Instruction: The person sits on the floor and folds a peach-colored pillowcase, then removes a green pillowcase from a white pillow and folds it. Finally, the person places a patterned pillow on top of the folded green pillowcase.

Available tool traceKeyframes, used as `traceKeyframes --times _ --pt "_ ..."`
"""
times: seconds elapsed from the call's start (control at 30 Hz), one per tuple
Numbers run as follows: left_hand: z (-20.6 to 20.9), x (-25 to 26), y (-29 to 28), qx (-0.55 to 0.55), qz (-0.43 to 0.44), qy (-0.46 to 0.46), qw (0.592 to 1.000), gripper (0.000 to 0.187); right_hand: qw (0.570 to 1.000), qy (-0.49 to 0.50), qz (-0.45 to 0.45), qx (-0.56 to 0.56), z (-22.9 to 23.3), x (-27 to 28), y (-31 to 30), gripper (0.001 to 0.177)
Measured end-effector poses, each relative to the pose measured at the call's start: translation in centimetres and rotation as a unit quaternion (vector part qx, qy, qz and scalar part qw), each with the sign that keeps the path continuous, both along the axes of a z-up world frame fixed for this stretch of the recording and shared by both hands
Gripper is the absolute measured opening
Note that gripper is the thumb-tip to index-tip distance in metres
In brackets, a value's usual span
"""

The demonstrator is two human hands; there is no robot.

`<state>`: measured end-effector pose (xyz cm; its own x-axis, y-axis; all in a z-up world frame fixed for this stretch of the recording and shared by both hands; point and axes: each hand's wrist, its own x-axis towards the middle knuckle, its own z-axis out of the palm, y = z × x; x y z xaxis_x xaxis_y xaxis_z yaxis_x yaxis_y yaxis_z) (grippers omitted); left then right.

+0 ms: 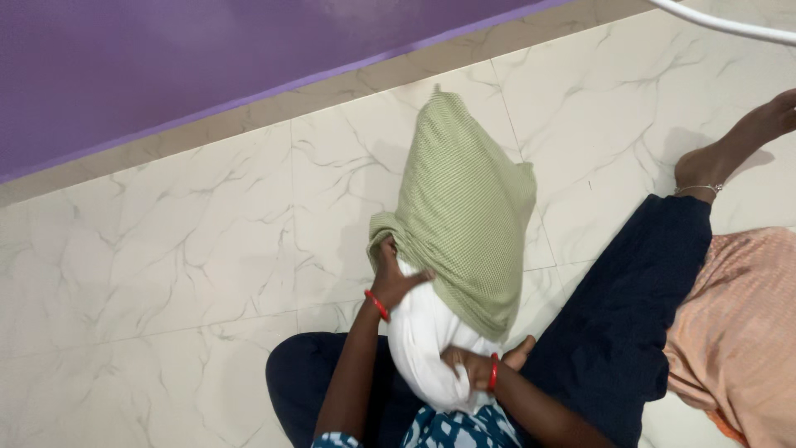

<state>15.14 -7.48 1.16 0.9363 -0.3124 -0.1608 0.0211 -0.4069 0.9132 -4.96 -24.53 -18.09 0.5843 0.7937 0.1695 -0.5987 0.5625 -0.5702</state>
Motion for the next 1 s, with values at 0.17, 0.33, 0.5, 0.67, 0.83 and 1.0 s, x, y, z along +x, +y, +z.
traceKeyframes --times 0.17,0.33,0.5,0.67,0.83,1.0 --pt "-8.0 1.7 2.7 0.041 0.136 -0.093 0.986 0.109 0.986 0.123 -0.075 -0.085 4.3 4.8 2.2 0.051" --pt "-8.4 -6.2 3.8 0.070 0.185 -0.009 0.980 0.122 0.959 0.244 -0.131 -0.058 9.3 3.7 2.9 0.057" --pt "-5.8 -11.7 2.7 0.090 0.144 -0.106 0.980 0.112 0.760 -0.203 -0.372 -0.492 9.3 3.4 3.4 0.042" --pt "-2.9 -14.1 0.6 0.177 0.107 -0.094 0.974 0.117 0.486 -0.316 -0.366 -0.728 14.1 6.4 1.1 0.041" --pt "-1.8 -15.3 -1.6 0.316 0.062 -0.072 0.944 0.102 0.334 -0.359 -0.397 -0.776 14.5 7.6 -1.5 0.040" --pt "-4.1 -13.9 -0.8 0.303 0.054 -0.091 0.947 0.094 0.301 -0.125 -0.389 -0.861 10.9 8.2 -7.1 0.057"
